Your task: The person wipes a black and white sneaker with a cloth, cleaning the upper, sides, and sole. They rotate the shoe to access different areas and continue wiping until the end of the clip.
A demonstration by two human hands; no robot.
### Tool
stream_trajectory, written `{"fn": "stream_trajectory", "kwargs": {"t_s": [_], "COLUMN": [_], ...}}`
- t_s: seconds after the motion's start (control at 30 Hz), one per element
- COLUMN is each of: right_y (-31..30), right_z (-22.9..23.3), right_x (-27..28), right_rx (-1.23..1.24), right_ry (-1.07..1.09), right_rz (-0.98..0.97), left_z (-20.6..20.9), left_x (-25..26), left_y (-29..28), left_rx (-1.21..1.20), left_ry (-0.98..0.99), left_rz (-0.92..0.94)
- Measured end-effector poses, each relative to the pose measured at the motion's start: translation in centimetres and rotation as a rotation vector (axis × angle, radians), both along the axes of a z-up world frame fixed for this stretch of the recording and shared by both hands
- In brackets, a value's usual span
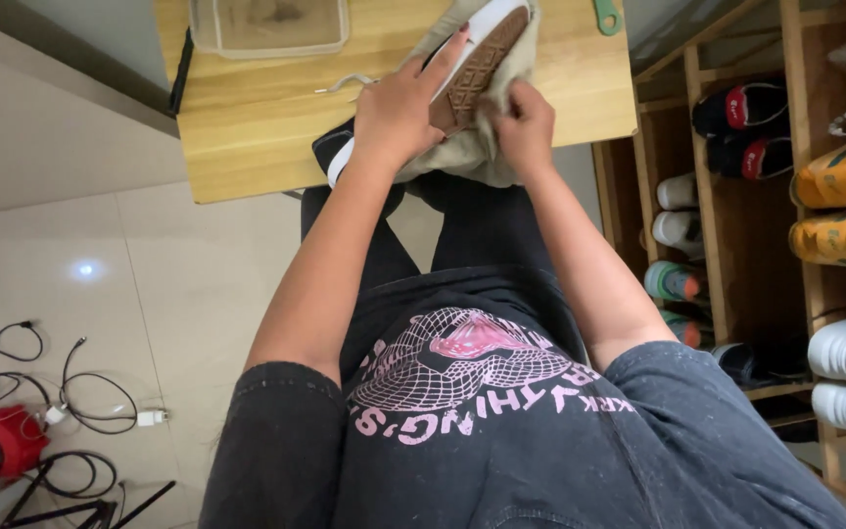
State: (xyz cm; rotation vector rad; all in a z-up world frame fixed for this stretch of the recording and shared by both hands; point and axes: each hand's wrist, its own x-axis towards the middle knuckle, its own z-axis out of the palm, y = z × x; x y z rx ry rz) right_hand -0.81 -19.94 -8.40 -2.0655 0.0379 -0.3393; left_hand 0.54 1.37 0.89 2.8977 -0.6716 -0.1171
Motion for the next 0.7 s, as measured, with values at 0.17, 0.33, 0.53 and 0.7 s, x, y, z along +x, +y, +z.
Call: {"fn": "stream_trajectory", "kwargs": {"t_s": [0.17, 0.33, 0.53, 0.7], "right_y": [-1.8, -0.4, 1.4, 0.7], "right_z": [1.6, -1.0, -2.0, 0.4], "right_x": [-1.0, -1.0, -0.4, -0.2], "right_rx": [0.534, -0.044, -0.109, 0.220], "right_ry": [0.123, -0.063, -0.148, 0.008], "right_rz": [0.006, 0.203, 0.074, -0.076], "left_z": [0.3, 0.1, -0.1, -0.7], "left_x": [0.2, 0.4, 0.4, 0.8], "left_y": [0.0, 0.1, 0.1, 0.4], "left_rx": [-0.010, -0.022, -0.028, -0.052], "left_ry": [0.061, 0.056, 0.007, -0.019], "left_rz": [0.017, -0.003, -0.044, -0.055]}}
